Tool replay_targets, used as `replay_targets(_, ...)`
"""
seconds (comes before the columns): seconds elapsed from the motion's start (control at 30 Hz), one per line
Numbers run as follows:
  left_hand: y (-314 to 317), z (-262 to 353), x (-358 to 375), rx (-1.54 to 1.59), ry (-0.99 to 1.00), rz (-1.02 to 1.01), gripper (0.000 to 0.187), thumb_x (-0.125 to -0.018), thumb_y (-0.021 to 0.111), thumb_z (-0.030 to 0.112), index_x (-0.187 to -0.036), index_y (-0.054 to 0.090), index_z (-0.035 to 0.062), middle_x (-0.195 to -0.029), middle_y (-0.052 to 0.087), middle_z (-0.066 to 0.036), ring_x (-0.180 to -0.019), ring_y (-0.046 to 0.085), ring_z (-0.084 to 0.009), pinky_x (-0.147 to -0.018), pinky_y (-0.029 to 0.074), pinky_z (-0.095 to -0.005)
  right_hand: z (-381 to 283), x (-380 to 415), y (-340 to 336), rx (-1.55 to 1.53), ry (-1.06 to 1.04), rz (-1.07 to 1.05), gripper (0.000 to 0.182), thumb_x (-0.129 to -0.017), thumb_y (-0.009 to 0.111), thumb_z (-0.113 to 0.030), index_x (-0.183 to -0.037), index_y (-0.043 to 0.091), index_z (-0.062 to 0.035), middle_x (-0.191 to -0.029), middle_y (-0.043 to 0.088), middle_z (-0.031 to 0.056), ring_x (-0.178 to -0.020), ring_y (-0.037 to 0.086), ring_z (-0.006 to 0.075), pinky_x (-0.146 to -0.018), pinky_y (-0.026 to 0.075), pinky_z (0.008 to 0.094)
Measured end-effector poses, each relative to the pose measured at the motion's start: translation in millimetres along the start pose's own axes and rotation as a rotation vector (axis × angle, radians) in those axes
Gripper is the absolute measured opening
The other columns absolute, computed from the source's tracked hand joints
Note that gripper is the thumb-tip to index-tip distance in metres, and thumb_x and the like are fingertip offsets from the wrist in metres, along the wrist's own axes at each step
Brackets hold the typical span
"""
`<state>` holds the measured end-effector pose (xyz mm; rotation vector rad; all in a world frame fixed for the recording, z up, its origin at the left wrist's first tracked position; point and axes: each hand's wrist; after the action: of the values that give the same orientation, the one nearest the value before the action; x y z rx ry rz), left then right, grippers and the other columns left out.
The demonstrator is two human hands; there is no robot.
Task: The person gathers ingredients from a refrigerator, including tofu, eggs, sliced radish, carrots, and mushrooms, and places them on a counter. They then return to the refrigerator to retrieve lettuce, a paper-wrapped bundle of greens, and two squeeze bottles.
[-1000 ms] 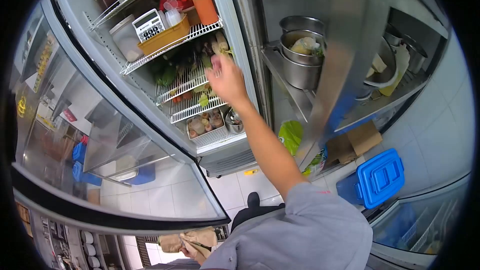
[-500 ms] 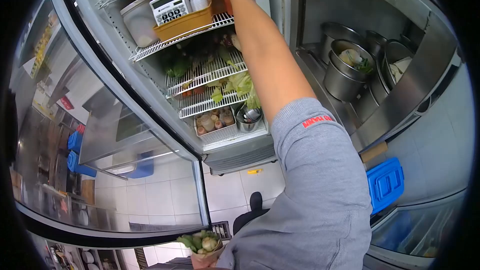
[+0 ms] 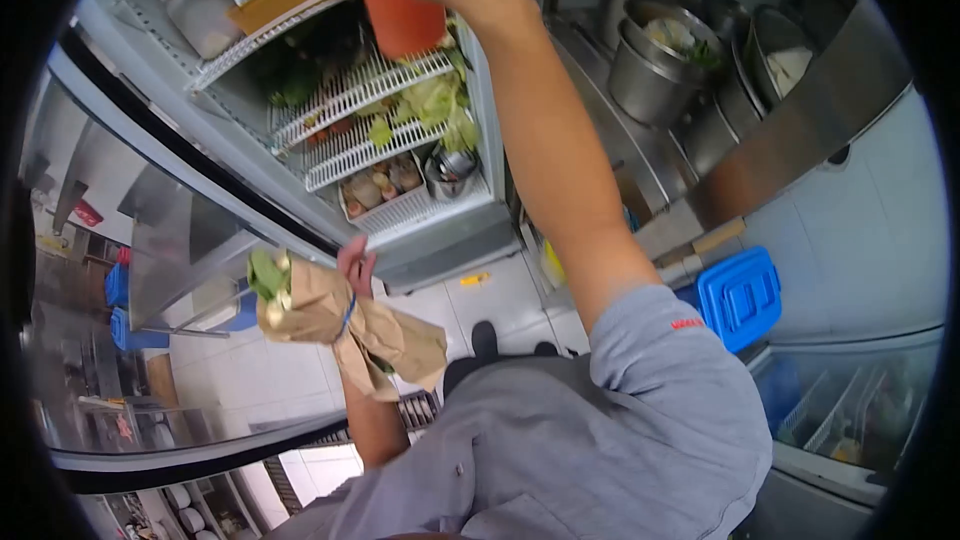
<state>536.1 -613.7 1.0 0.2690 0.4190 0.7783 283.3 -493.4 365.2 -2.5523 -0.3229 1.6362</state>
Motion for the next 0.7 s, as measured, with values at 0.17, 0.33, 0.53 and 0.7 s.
replay_targets(0.17,91.3,8.8,-35.7,0.478,-0.079,-0.387,0.075,-0.08,0.068,0.029,-0.145,0.034,0.0134,-0.153,0.028,-0.017,-0.141,0.029,-0.0261,-0.114,0.024,-0.0563,19.1,134.0,3.1,0.086,0.098,-0.561,0.05,-0.057,0.073,-0.031,-0.099,0.062,-0.0068,-0.076,0.067,0.0192,-0.074,0.067,0.0379,-0.069,0.055,0.0432)
replay_targets(0.33,89.4,-20.9,-38.2,0.812,-0.279,-0.756,0.084,-0.077,0.071,0.028,-0.148,0.028,0.0133,-0.151,0.029,-0.019,-0.141,0.028,-0.0282,-0.114,0.02,-0.0575,21.6,208.2,6.2,0.045,0.339,-0.709,0.056,-0.06,0.076,-0.034,-0.105,0.061,-0.0052,-0.078,0.066,0.02,-0.073,0.066,0.0393,-0.065,0.053,0.0467)
replay_targets(0.53,91.1,-50.6,-42.0,1.044,-0.539,-1.205,0.094,-0.073,0.074,0.027,-0.15,0.021,0.0132,-0.15,0.032,-0.021,-0.141,0.027,-0.0307,-0.115,0.014,-0.059,-4.5,217.5,-104.5,-0.102,0.053,-0.333,0.049,-0.08,0.07,-0.029,-0.119,0.06,-0.0004,-0.089,0.067,0.0155,-0.07,0.066,0.0316,-0.055,0.053,0.0379)
replay_targets(0.7,84.8,-53.6,-42.3,1.129,-0.558,-1.12,0.108,-0.067,0.078,0.022,-0.152,0.012,0.0145,-0.149,0.033,-0.022,-0.141,0.028,-0.0324,-0.115,0.011,-0.0613,36.1,187.1,-272.3,-0.161,0.327,0.775,0.012,-0.081,0.069,-0.005,-0.088,0.06,-0.0031,-0.071,0.06,0.001,-0.057,0.056,0.0071,-0.049,0.047,0.0236)
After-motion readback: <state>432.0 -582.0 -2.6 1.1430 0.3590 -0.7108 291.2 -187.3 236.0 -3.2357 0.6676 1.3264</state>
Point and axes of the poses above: each hand's wrist, its own x-axis away from the middle knuckle, its own y-axis out of the palm, z = x × y
